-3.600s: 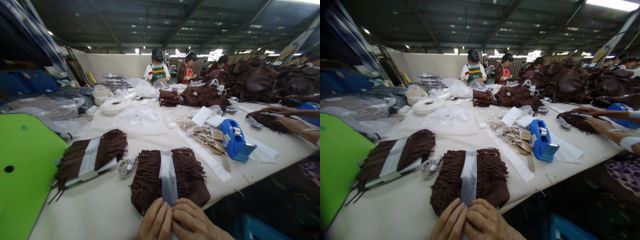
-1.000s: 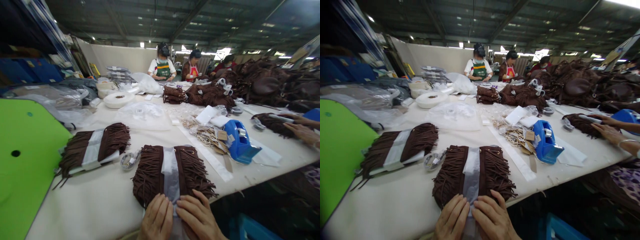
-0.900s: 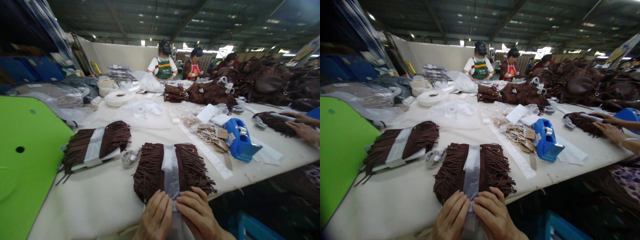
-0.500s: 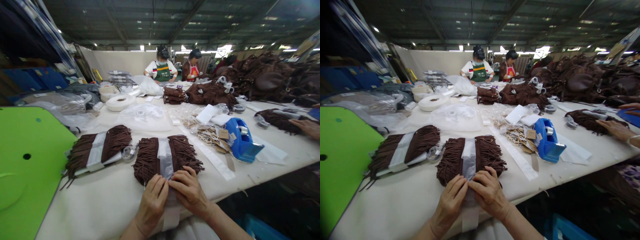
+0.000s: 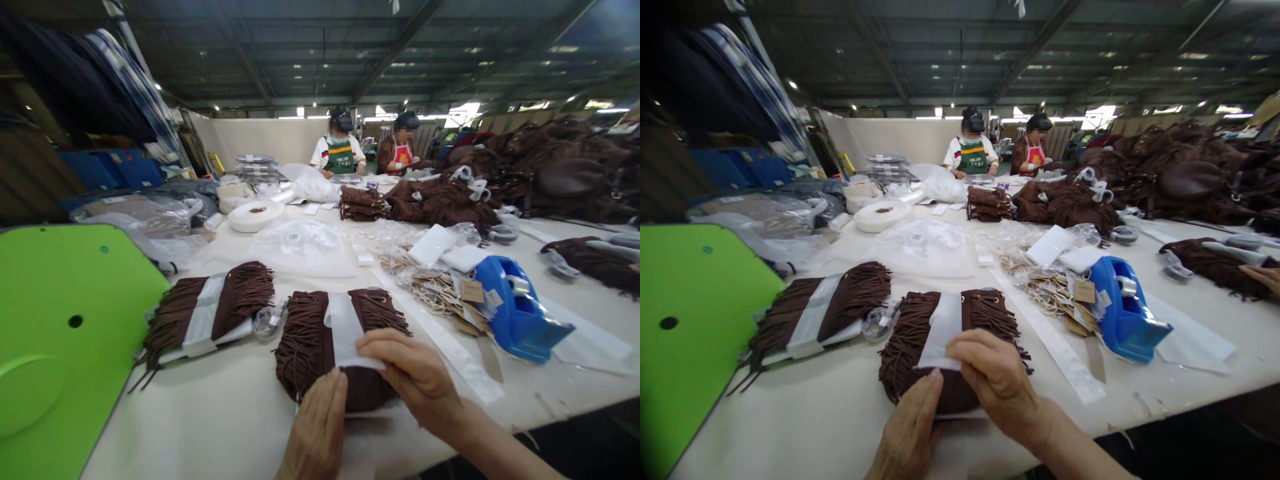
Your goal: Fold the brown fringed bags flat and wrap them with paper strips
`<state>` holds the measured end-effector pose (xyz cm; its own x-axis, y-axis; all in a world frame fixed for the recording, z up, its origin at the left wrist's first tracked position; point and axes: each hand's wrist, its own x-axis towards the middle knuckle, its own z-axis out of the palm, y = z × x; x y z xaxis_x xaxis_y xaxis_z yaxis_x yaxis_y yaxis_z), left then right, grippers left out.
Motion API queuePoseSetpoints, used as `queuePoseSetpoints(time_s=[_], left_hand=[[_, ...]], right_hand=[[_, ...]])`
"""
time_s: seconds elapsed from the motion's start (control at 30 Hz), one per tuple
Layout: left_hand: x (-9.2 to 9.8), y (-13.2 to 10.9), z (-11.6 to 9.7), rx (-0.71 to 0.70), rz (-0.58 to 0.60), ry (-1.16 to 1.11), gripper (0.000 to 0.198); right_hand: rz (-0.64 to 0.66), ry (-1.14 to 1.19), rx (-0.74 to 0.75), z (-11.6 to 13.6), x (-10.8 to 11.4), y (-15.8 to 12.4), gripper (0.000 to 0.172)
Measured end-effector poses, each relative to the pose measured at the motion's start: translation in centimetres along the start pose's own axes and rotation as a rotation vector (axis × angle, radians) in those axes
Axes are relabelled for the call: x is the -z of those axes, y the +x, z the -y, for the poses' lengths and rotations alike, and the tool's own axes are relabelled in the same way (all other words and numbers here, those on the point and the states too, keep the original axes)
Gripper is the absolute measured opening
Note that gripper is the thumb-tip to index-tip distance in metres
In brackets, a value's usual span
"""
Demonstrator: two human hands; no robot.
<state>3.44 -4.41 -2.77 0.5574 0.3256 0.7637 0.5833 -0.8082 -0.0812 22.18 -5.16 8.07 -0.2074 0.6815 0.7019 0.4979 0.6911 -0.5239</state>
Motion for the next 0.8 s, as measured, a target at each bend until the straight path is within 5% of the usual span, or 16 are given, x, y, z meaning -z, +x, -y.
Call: queuePoseSetpoints(time_s=[0.23, 0.57, 0.7, 0.8], left_hand=[[0.3, 1.2, 0.3, -0.107, -0.019, 0.04, 0.038], [-0.2, 0.8, 0.3, -0.108, -0.036, 0.029, 0.039], [-0.1, 0.9, 0.3, -0.115, -0.025, 0.03, 0.038], [-0.5, 0.6, 0.1, -0.097, -0.042, 0.019, 0.038]], right_hand=[[-0.153, -0.007, -0.03, -1.4, 1.9, 9.1, 0.008], [-0.268, 0.19, -0.038, -2.7, 1.9, 14.7, 0.01], [-0.277, 0.137, -0.052, -0.9, 2.5, 15.0, 0.013], [-0.149, 0.014, -0.012, 1.7, 2.9, 11.8, 0.009]])
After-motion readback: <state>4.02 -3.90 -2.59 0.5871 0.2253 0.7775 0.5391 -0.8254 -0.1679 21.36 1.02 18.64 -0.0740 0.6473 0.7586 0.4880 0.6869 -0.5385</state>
